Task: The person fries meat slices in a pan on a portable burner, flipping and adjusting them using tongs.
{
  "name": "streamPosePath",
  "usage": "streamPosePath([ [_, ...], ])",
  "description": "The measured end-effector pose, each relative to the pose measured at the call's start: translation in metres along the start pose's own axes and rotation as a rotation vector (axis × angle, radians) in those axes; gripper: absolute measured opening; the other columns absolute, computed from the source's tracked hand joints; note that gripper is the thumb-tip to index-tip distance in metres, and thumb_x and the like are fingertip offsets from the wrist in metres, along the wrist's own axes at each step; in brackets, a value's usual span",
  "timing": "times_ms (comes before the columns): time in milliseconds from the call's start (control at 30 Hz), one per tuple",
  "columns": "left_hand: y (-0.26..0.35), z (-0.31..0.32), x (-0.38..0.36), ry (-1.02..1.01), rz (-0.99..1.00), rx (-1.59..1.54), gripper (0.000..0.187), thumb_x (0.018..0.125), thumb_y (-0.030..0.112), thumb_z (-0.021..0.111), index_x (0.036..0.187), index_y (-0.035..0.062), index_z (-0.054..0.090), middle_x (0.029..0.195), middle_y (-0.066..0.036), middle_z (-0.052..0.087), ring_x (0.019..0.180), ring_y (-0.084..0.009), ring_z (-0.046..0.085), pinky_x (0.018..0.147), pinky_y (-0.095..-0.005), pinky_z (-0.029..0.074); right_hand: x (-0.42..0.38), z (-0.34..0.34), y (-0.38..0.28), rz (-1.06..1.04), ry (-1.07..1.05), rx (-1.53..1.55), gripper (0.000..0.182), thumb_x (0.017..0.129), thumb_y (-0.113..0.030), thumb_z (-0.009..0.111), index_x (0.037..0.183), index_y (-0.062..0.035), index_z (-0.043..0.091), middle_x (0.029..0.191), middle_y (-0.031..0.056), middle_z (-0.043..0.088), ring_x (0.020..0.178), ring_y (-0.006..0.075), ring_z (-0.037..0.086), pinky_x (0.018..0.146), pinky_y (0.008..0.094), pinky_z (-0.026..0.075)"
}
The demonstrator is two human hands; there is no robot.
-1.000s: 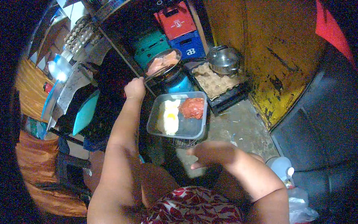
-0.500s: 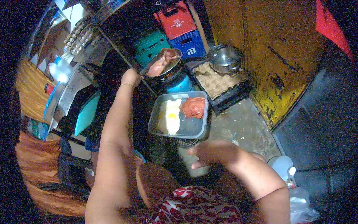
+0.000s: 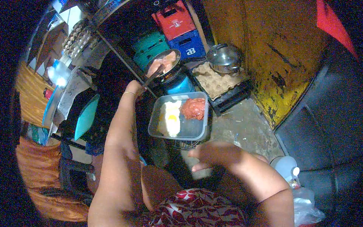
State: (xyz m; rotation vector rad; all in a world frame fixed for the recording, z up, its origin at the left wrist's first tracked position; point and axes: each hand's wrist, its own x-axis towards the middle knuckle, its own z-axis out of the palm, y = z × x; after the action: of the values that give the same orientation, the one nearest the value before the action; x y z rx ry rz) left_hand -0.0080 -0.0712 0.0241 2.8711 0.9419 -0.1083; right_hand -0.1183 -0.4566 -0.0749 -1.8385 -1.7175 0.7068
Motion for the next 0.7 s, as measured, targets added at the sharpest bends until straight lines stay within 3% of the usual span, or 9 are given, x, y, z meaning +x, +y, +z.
streamPosePath([
  [100, -0.011, 0.007, 0.022, 0.003, 0.081, 0.004, 0.023, 0.083, 0.02, 0.073, 0.093, 0.0005, 0.074, 0.083, -0.019, 0.071, 0.073, -0.0297, 0.071, 0.067, -0.0406, 0.055, 0.002, -0.003, -0.002, 0.022, -0.044, 0.005, 0.07, 0.093, -0.057, 0.054, 0.136, -0.0023, 0.049, 0.132, 0.0208, 0.057, 0.119, 0.0355, 0.057, 0.102, 0.0418, 0.045],
  [167, -0.018, 0.01, 0.032, 0.162, 0.157, 0.185, 0.023, 0.082, 0.016, 0.068, 0.099, 0.0023, 0.074, 0.098, -0.021, 0.072, 0.091, -0.0338, 0.071, 0.079, -0.0431, 0.056, 0.002, -0.002, -0.001, 0.021, -0.048, 0.01, 0.07, 0.093, -0.057, 0.054, 0.137, -0.0022, 0.049, 0.132, 0.0207, 0.057, 0.119, 0.0354, 0.057, 0.102, 0.0421, 0.045],
  [267, 0.001, -0.011, -0.013, 0.203, 0.058, 0.211, 0.026, 0.083, 0.014, 0.064, 0.105, 0.0045, 0.074, 0.111, -0.02, 0.069, 0.106, -0.0362, 0.066, 0.089, -0.0448, 0.054, 0.002, 0.001, 0.001, 0.003, -0.01, -0.041, 0.071, 0.092, -0.057, 0.054, 0.136, -0.002, 0.049, 0.132, 0.021, 0.057, 0.119, 0.0357, 0.057, 0.102, 0.0425, 0.045],
  [367, 0.012, -0.016, -0.035, 0.247, 0.032, 0.198, 0.026, 0.086, 0.011, 0.059, 0.107, 0.0054, 0.073, 0.114, -0.019, 0.068, 0.106, -0.0362, 0.066, 0.091, -0.0457, 0.053, 0.005, 0.0, 0.001, 0.044, -0.079, -0.004, 0.071, 0.093, -0.058, 0.054, 0.136, -0.0021, 0.049, 0.132, 0.0209, 0.057, 0.12, 0.0356, 0.057, 0.102, 0.0425, 0.045],
  [533, 0.03, -0.003, -0.032, 0.243, 0.053, 0.222, 0.026, 0.087, 0.009, 0.057, 0.107, 0.0062, 0.073, 0.114, -0.019, 0.069, 0.106, -0.0345, 0.067, 0.088, -0.0457, 0.054, 0.003, 0.021, 0.019, -0.053, 0.074, -0.01, 0.07, 0.093, -0.057, 0.054, 0.135, -0.0019, 0.049, 0.13, 0.0213, 0.058, 0.118, 0.0361, 0.058, 0.101, 0.0426, 0.045],
  [633, 0.039, 0.0, -0.029, 0.2, 0.062, 0.251, 0.026, 0.089, 0.01, 0.054, 0.106, 0.0071, 0.074, 0.114, -0.017, 0.07, 0.106, -0.0324, 0.068, 0.086, -0.0444, 0.055, 0.001, 0.02, 0.017, -0.032, 0.07, 0.009, 0.071, 0.092, -0.057, 0.054, 0.135, -0.0014, 0.049, 0.13, 0.0215, 0.058, 0.117, 0.0363, 0.058, 0.101, 0.0426, 0.045],
  [700, 0.04, 0.004, -0.023, 0.278, 0.107, 0.242, 0.026, 0.089, 0.01, 0.054, 0.106, 0.0075, 0.074, 0.113, -0.016, 0.07, 0.105, -0.0326, 0.068, 0.087, -0.0449, 0.055, 0.002, 0.016, 0.015, -0.027, 0.048, 0.015, 0.071, 0.092, -0.057, 0.055, 0.135, -0.001, 0.049, 0.129, 0.0217, 0.058, 0.117, 0.0364, 0.058, 0.101, 0.0426, 0.046],
])
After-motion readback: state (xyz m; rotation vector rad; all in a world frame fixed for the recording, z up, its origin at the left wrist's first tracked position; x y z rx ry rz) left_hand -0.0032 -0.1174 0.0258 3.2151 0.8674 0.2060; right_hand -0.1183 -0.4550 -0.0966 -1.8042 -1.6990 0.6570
